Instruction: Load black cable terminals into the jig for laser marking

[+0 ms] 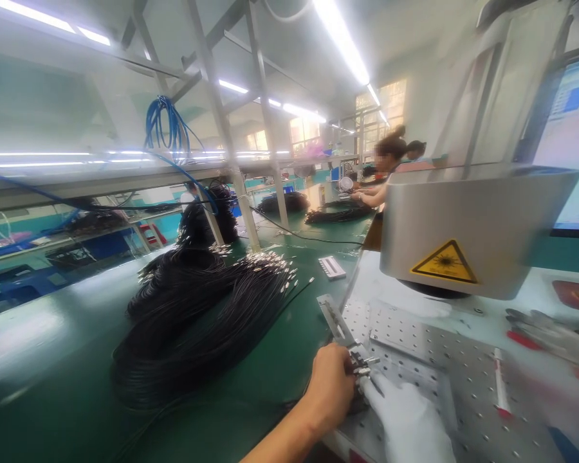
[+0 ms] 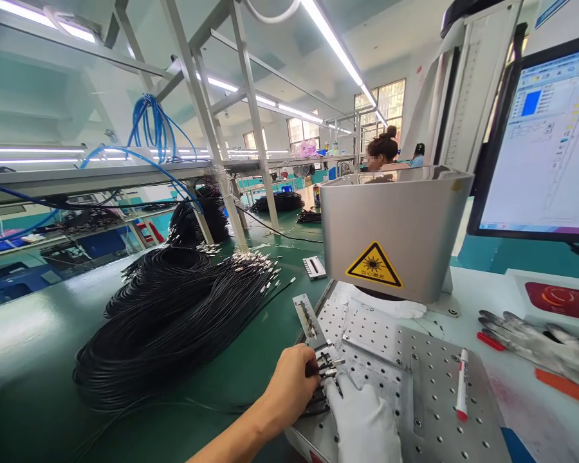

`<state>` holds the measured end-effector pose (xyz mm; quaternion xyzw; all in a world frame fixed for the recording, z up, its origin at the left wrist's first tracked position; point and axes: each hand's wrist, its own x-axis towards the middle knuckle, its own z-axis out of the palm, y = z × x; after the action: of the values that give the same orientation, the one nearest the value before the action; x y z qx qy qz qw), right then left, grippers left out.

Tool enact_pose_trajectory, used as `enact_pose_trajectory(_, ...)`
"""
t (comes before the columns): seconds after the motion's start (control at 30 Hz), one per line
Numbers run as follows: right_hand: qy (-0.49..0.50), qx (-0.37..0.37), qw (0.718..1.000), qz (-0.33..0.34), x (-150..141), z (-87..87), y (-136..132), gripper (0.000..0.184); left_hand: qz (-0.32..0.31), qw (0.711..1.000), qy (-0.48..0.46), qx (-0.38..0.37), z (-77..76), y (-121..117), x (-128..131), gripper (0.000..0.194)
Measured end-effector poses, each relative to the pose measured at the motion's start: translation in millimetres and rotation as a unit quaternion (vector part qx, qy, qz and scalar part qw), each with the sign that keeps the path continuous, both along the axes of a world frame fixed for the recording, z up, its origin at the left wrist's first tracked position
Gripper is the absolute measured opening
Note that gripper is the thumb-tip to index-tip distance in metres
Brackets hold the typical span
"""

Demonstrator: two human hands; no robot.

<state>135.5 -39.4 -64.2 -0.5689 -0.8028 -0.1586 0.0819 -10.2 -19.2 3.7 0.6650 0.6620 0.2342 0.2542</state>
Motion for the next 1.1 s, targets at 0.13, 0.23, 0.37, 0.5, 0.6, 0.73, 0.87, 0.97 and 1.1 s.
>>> enact_pose_trajectory(0.13, 0.013, -0.074, 0.997, 0.006, 3, -20.8, 18, 0.052, -0.003, 0.999, 0.039, -0.011, 6.0, -2, 7, 0.018)
enact_pose_trajectory(0.23, 0.052, -0.129, 0.99, -0.006, 3, -24.8, 22, 0.045, -0.007, 0.998, 0.068, -0.013, 6.3, -4, 10, 0.017)
enact_pose_trajectory(0.37, 0.037, -0.042, 0.998, -0.007, 0, -0.1, 6, 0.058, 0.001, 0.999, 0.002, -0.035, 4.5, 0, 3, 0.014)
enact_pose_trajectory(0.5, 0.033, -0.029, 0.999, -0.017, -3, 28.6, -7, 0.064, -0.022, 0.997, -0.025, -0.065, 3.7, 5, -9, 0.012)
enact_pose_trajectory(0.6, 0.016, -0.029, 0.999, -0.02, -4, 37.3, -7, 0.067, -0.028, 0.997, -0.029, -0.061, -0.2, 7, -11, 0.008)
enact_pose_trajectory(0.73, 0.0, -0.006, 0.999, 0.033, -3, 32.4, 0, 0.062, -0.014, 0.998, -0.016, -0.054, -7.0, 5, -9, 0.018)
enact_pose_trajectory(0.87, -0.014, -0.032, 0.998, 0.053, -1, 14.9, 10, 0.063, -0.02, 0.998, 0.004, -0.068, -5.2, 5, -7, 0.023)
enact_pose_trajectory(0.97, -0.051, 0.008, 0.998, 0.037, -1, 1.7, 15, 0.068, -0.022, 0.998, -0.003, -0.054, 2.5, 4, -9, 0.015)
enact_pose_trajectory(1.1, -0.027, 0.024, 0.999, 0.012, 1, -9.7, 16, 0.056, -0.028, 0.999, -0.031, -0.01, 11.2, 1, -13, 0.02)
